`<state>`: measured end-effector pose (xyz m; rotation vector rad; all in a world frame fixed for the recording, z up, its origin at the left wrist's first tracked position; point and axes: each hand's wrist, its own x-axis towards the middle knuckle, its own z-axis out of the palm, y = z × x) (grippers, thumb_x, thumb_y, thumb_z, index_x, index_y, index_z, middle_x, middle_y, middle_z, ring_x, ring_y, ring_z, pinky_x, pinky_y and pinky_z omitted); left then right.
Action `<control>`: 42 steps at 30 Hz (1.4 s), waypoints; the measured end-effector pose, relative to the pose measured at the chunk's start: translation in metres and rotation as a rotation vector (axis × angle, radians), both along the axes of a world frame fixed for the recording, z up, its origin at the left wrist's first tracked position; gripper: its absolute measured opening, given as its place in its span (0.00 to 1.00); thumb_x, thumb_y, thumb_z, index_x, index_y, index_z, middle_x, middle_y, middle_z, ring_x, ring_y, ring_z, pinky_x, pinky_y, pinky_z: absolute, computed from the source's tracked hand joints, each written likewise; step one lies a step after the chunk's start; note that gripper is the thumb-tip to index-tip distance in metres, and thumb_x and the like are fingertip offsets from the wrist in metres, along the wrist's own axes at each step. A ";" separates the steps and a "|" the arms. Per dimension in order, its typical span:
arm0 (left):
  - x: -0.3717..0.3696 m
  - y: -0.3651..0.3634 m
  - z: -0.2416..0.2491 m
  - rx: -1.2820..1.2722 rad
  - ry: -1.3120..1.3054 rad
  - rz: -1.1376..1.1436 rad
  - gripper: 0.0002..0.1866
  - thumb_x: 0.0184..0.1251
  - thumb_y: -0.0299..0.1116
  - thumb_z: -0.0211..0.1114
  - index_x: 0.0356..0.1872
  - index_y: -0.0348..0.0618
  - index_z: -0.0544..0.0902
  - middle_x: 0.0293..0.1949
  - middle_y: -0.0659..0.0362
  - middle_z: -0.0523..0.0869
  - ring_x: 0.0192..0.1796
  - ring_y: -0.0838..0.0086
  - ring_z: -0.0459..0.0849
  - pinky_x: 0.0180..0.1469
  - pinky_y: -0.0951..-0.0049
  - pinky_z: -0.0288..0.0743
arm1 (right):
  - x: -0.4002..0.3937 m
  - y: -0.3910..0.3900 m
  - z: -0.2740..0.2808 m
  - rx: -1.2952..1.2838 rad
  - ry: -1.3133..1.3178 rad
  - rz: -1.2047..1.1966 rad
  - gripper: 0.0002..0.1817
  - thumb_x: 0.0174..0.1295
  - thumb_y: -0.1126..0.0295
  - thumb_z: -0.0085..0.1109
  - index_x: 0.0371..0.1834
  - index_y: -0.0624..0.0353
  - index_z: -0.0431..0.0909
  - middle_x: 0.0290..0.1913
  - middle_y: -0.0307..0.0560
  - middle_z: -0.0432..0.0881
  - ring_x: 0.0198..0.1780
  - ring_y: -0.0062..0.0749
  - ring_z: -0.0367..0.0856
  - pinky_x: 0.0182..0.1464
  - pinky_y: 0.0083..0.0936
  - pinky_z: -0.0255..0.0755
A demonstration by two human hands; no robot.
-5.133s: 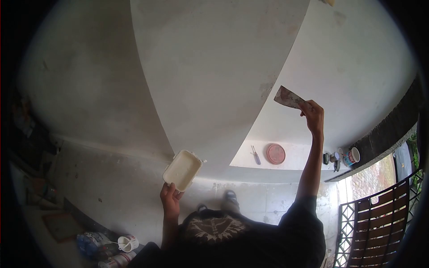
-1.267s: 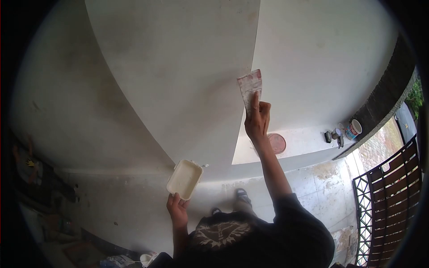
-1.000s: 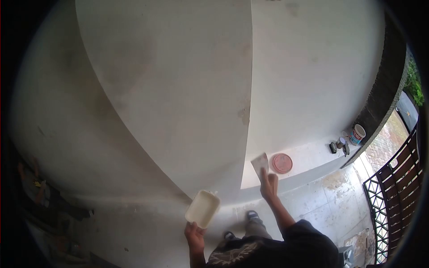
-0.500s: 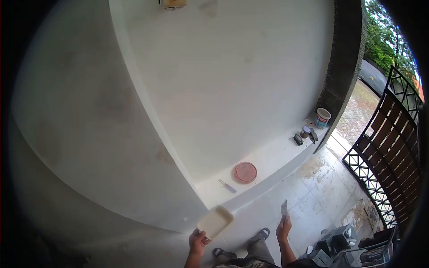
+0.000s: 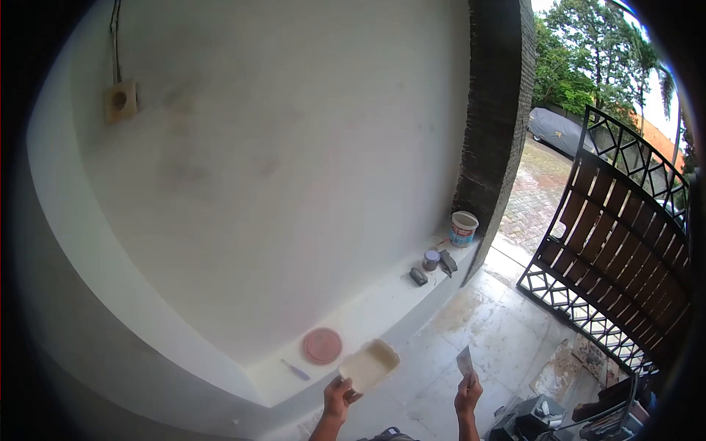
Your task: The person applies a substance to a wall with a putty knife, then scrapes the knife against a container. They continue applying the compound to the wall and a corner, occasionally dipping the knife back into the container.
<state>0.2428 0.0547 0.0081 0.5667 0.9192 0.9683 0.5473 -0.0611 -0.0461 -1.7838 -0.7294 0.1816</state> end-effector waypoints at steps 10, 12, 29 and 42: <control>0.176 0.047 0.003 -0.011 -0.026 -0.280 0.23 0.65 0.34 0.64 0.59 0.35 0.73 0.48 0.53 0.83 0.48 0.65 0.85 0.50 0.65 0.83 | 0.133 0.002 0.043 0.208 0.072 -0.237 0.15 0.72 0.67 0.45 0.44 0.69 0.77 0.17 0.37 0.71 0.20 0.19 0.68 0.26 0.22 0.64; 0.203 0.057 -0.004 -0.006 -0.012 -0.322 0.23 0.65 0.35 0.64 0.58 0.35 0.73 0.48 0.52 0.83 0.47 0.62 0.86 0.50 0.63 0.84 | 0.146 0.001 0.031 0.215 0.097 -0.267 0.15 0.72 0.67 0.45 0.44 0.69 0.77 0.17 0.37 0.71 0.20 0.20 0.68 0.26 0.22 0.64; 0.560 0.248 -0.018 0.024 -0.120 -0.557 0.23 0.65 0.36 0.66 0.57 0.37 0.75 0.47 0.57 0.82 0.47 0.70 0.85 0.49 0.68 0.82 | 0.471 0.139 0.015 0.468 0.089 -0.445 0.16 0.71 0.64 0.49 0.27 0.62 0.69 0.16 0.39 0.70 0.18 0.22 0.69 0.23 0.21 0.63; 0.661 0.363 -0.056 -0.034 -0.061 -0.310 0.22 0.65 0.34 0.66 0.57 0.35 0.75 0.48 0.57 0.82 0.48 0.69 0.85 0.52 0.67 0.82 | 0.651 0.358 -0.044 0.242 0.329 -0.182 0.18 0.72 0.64 0.50 0.54 0.67 0.77 0.28 0.41 0.77 0.28 0.23 0.74 0.29 0.22 0.70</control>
